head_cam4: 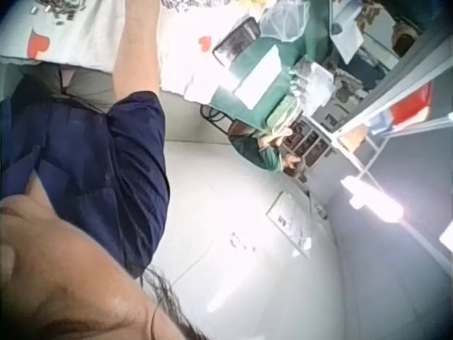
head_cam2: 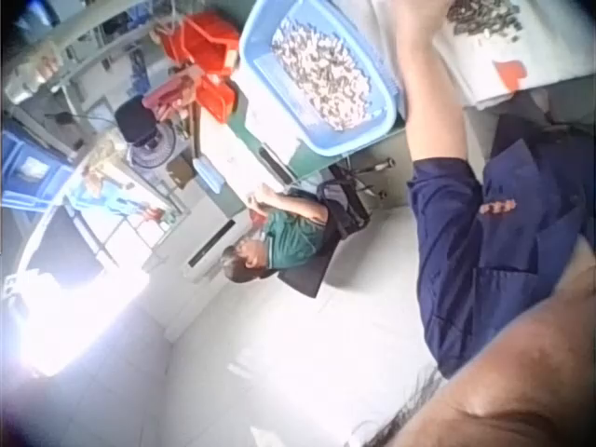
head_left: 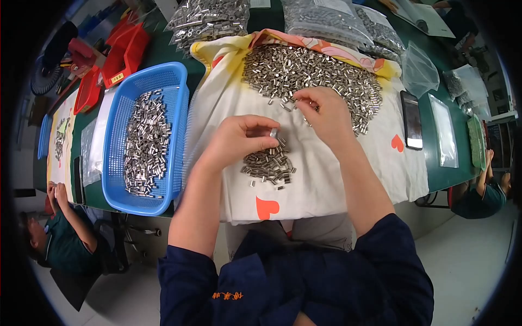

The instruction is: Inspecting and sorting small metal industrial components on a cloth-covered workbench.

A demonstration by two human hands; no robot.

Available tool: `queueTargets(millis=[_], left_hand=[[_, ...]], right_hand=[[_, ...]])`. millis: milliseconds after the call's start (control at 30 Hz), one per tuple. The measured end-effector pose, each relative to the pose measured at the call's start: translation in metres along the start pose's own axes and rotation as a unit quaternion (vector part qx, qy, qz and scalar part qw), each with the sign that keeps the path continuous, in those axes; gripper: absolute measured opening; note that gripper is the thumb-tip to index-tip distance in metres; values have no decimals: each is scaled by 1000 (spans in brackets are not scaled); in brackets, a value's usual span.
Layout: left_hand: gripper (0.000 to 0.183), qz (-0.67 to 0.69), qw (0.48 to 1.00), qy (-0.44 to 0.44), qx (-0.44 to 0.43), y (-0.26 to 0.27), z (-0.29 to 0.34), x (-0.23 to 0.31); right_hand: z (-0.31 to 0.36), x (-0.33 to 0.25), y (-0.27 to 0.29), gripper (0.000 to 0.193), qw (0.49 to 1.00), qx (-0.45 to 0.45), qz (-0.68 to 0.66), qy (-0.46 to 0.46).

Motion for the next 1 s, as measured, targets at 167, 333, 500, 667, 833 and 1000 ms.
queueTargets(millis=[167,333,500,667,833,1000], left_hand=[[30,-49,998,12,-37,-5,-2,-8],[30,30,999,-6,13,4,-5,-6],[31,125,990,-37,57,17,-6,-12],[31,152,986,-49,47,16,-8,-11],[31,130,989,-52,56,12,-8,-9],[30,102,991,-58,60,13,-7,-7]], right_hand=[[7,-13,-28,8,980,1,185,77],[8,-11,-22,9,986,0,153,62],[14,-7,-26,9,968,-89,-196,-127],[16,-30,-25,8,979,-73,-189,-21],[22,-46,-20,5,993,17,-67,101],[20,-37,-21,8,994,-19,-87,58]])
Point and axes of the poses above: each hand's wrist, its own z-axis away from the middle knuckle, its own y-axis out of the back of the hand, x = y × z, the point moved 7 cm from there along -z, towards the middle knuckle
